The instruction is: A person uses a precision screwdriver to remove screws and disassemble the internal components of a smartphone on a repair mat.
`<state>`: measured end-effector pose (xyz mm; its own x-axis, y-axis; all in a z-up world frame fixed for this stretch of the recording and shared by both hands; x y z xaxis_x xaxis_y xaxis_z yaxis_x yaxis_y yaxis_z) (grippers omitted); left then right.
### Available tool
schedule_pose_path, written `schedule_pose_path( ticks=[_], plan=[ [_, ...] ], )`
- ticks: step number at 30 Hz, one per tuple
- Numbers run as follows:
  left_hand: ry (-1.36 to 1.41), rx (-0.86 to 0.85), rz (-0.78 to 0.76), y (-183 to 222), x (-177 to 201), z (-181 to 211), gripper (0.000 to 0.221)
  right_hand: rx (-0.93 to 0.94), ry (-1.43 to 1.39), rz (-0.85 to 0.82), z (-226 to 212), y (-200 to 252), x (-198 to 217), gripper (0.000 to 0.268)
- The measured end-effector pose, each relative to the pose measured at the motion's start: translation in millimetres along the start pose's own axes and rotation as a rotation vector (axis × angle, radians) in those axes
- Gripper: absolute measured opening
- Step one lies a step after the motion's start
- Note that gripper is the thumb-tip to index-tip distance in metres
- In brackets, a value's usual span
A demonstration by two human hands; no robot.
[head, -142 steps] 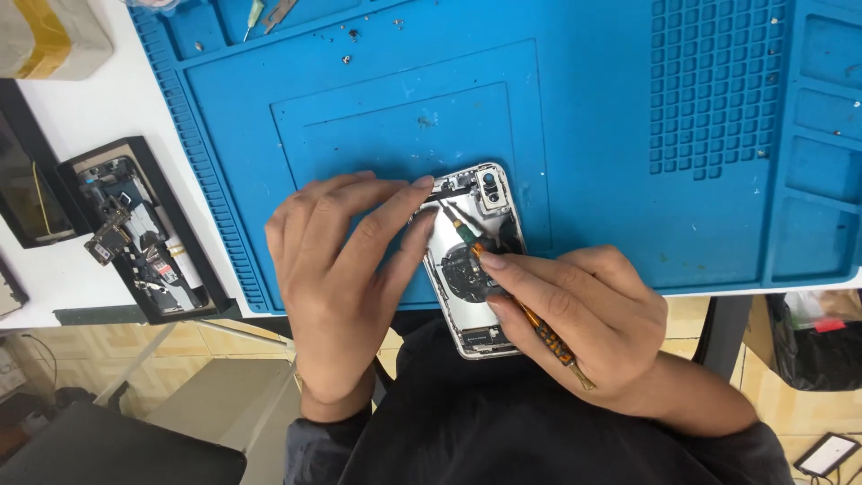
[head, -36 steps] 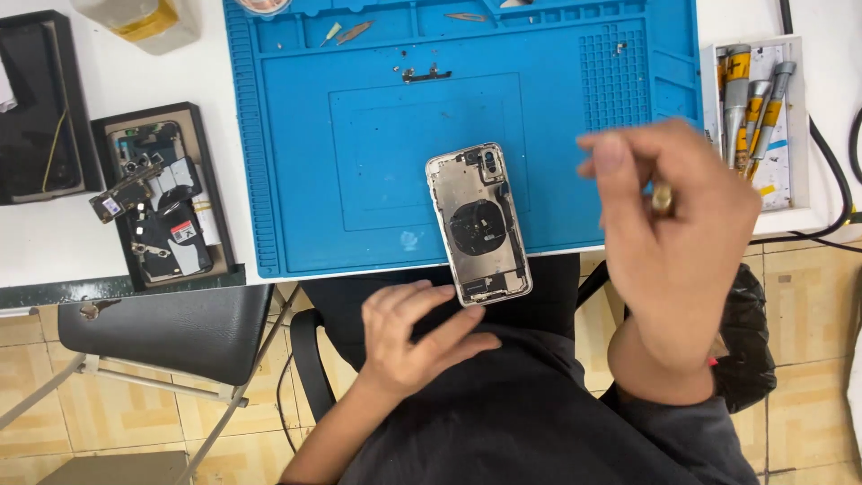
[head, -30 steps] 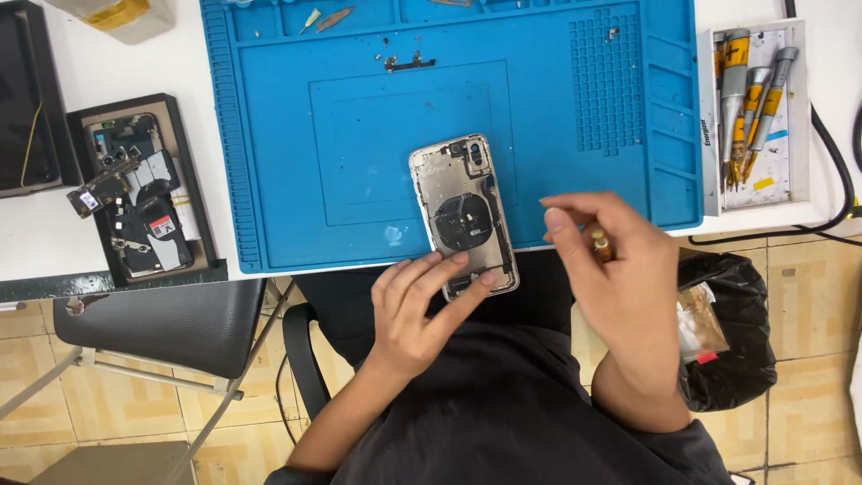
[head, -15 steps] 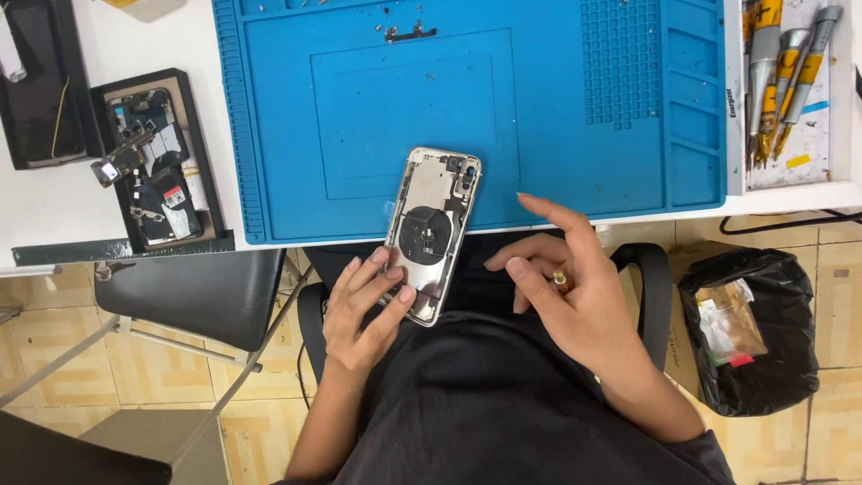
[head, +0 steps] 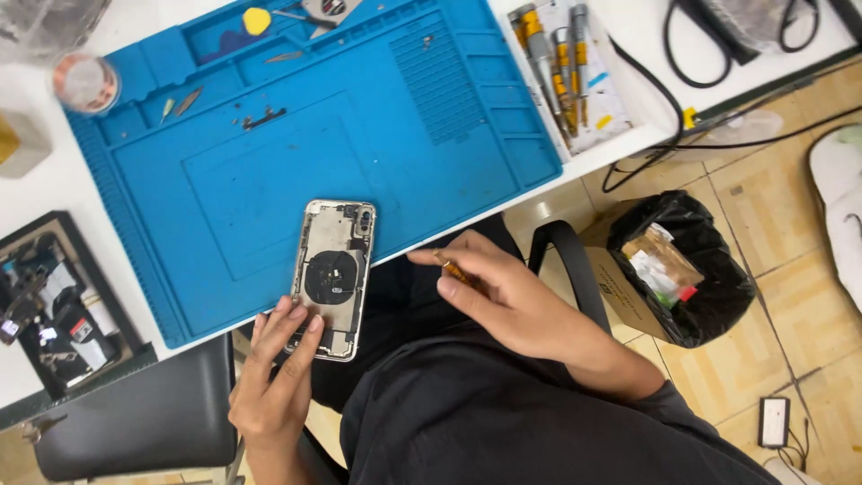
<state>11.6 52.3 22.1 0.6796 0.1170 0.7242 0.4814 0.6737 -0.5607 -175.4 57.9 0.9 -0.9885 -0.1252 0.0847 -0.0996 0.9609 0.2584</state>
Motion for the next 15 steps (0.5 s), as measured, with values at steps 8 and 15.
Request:
schedule_pose_path(
  ticks=[8, 15],
  plan=[
    [0.021, -0.042, -0.205, -25, -3, 2, 0.030, 0.105, 0.378, 0.567, -38, -2, 124, 0.019],
    [-0.179, 0.024, -0.178, -28, 6, -22, 0.036, 0.081, 0.734, 0.746, -21, -59, 184, 0.014]
  ],
)
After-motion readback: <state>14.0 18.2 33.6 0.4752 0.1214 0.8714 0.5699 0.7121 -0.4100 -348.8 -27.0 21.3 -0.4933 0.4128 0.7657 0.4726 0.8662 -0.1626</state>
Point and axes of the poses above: each hand's wrist, its own y-axis away from the middle knuckle, its own x-axis out of the back of the hand, z = x × y, the point moved 8 cm from there along -y, towards the middle knuckle, and after that the axes turned 4 degrees about -y, right-handed, at the moved point
